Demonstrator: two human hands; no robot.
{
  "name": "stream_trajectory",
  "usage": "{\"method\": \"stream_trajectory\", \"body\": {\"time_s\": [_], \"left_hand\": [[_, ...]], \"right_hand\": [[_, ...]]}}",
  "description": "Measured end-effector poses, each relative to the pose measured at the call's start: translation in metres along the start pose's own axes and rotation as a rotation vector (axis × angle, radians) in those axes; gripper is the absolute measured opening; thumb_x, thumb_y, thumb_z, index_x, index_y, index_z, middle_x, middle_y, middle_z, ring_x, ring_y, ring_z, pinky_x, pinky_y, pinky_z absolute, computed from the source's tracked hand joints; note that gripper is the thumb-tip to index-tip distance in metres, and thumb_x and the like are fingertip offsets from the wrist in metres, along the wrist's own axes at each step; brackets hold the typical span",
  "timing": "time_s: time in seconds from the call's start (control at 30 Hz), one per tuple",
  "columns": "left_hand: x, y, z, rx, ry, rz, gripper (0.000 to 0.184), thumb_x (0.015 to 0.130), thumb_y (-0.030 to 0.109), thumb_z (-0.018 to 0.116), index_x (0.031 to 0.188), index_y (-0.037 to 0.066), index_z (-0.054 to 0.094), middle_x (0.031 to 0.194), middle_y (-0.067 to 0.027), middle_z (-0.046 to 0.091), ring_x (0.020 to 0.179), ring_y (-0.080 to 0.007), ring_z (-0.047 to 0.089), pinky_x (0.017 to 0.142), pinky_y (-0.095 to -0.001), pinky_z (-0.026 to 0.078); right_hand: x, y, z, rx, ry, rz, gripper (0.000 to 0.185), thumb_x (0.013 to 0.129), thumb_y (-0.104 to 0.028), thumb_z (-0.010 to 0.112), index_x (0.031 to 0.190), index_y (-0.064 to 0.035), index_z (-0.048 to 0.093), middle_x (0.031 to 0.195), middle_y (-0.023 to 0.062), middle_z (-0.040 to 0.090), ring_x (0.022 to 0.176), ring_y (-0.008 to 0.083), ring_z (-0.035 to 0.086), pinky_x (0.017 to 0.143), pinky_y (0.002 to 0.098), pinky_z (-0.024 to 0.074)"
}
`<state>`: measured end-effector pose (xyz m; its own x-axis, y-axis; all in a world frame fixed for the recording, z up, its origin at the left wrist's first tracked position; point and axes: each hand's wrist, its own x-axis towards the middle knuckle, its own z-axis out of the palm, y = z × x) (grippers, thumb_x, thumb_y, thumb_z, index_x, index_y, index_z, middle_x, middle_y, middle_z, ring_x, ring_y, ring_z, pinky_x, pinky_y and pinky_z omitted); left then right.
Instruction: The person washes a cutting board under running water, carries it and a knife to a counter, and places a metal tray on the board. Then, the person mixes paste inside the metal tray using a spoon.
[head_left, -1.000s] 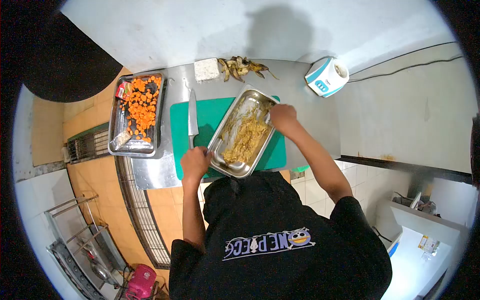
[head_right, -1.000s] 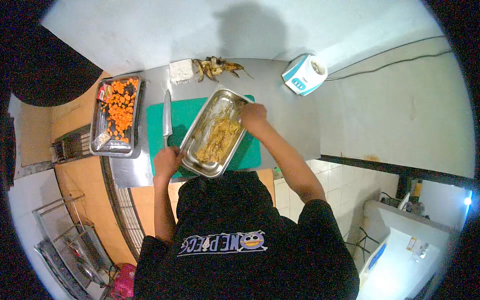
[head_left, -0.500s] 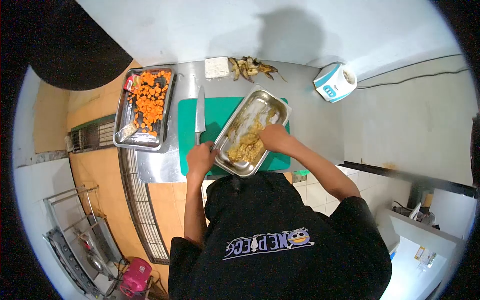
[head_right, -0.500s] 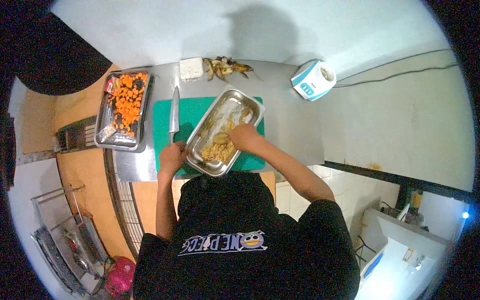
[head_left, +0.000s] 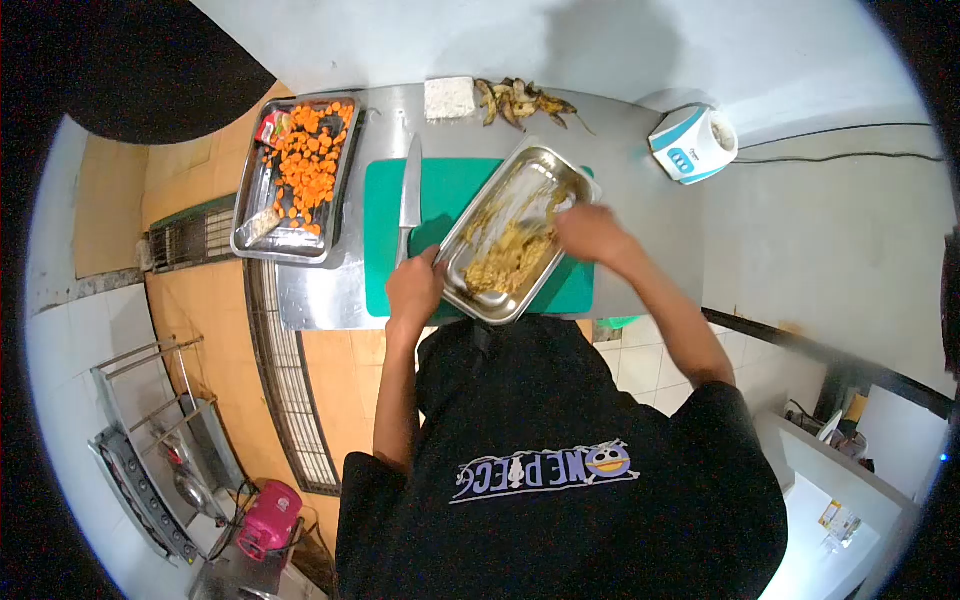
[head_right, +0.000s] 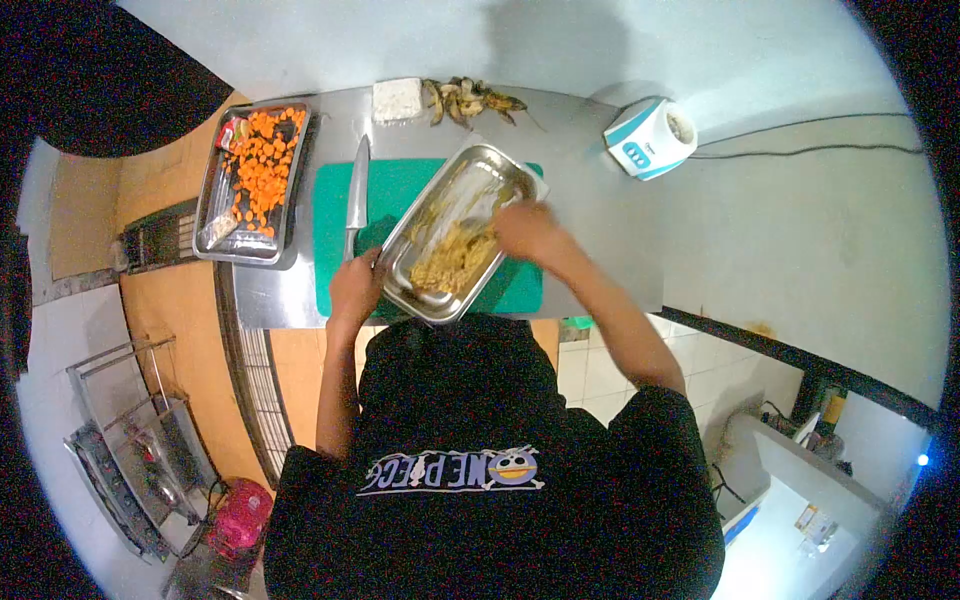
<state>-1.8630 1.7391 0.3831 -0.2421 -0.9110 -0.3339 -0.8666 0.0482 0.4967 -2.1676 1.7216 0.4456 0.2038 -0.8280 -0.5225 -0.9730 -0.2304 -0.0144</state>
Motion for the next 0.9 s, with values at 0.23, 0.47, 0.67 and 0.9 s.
{"method": "stream_trajectory", "body": {"time_s": [0.23, 0.47, 0.67, 0.9], "left_hand": [[0.001, -0.008, 0.004, -0.218, -0.046, 0.051, 0.042, 0.094, 0.019, 0.056, 0.135, 0.011, 0.059, 0.094, -0.0253, 0.07, 0.087, -0.0459, 0.067, 0.079, -0.0542, 0.052], [0.0, -0.012, 0.006, -0.316, -0.065, 0.066, 0.051, 0.093, 0.014, 0.054, 0.143, 0.015, 0.053, 0.099, -0.0286, 0.068, 0.092, -0.0467, 0.065, 0.083, -0.0533, 0.05], [0.014, -0.01, 0.01, -0.296, -0.005, 0.118, 0.049, 0.093, 0.014, 0.054, 0.142, 0.017, 0.055, 0.102, -0.0298, 0.067, 0.095, -0.0468, 0.064, 0.083, -0.0535, 0.05], [0.033, -0.014, 0.003, -0.285, -0.03, 0.121, 0.047, 0.094, 0.012, 0.054, 0.14, 0.017, 0.057, 0.1, -0.0304, 0.066, 0.093, -0.0462, 0.065, 0.082, -0.0537, 0.05]], "right_hand": [[0.002, -0.04, 0.026, -0.057, -0.084, -0.049, 0.022, 0.083, -0.018, 0.059, 0.086, -0.0054, 0.077, 0.089, 0.0184, 0.074, 0.082, 0.0342, 0.074, 0.07, 0.0483, 0.0582], [0.006, -0.059, -0.002, 0.117, -0.155, -0.118, 0.021, 0.079, -0.018, 0.063, 0.086, -0.002, 0.074, 0.087, 0.0207, 0.073, 0.082, 0.0387, 0.072, 0.071, 0.0509, 0.0569], [0.013, -0.058, 0.041, 0.053, 0.178, -0.084, 0.015, 0.08, -0.014, 0.062, 0.088, -0.0055, 0.072, 0.078, 0.0181, 0.07, 0.077, 0.0377, 0.071, 0.066, 0.0515, 0.0556], [0.007, -0.041, 0.021, -0.042, 0.113, -0.273, 0.017, 0.082, -0.017, 0.062, 0.092, -0.0078, 0.072, 0.077, 0.0152, 0.071, 0.074, 0.0323, 0.072, 0.061, 0.0498, 0.0547]]}}
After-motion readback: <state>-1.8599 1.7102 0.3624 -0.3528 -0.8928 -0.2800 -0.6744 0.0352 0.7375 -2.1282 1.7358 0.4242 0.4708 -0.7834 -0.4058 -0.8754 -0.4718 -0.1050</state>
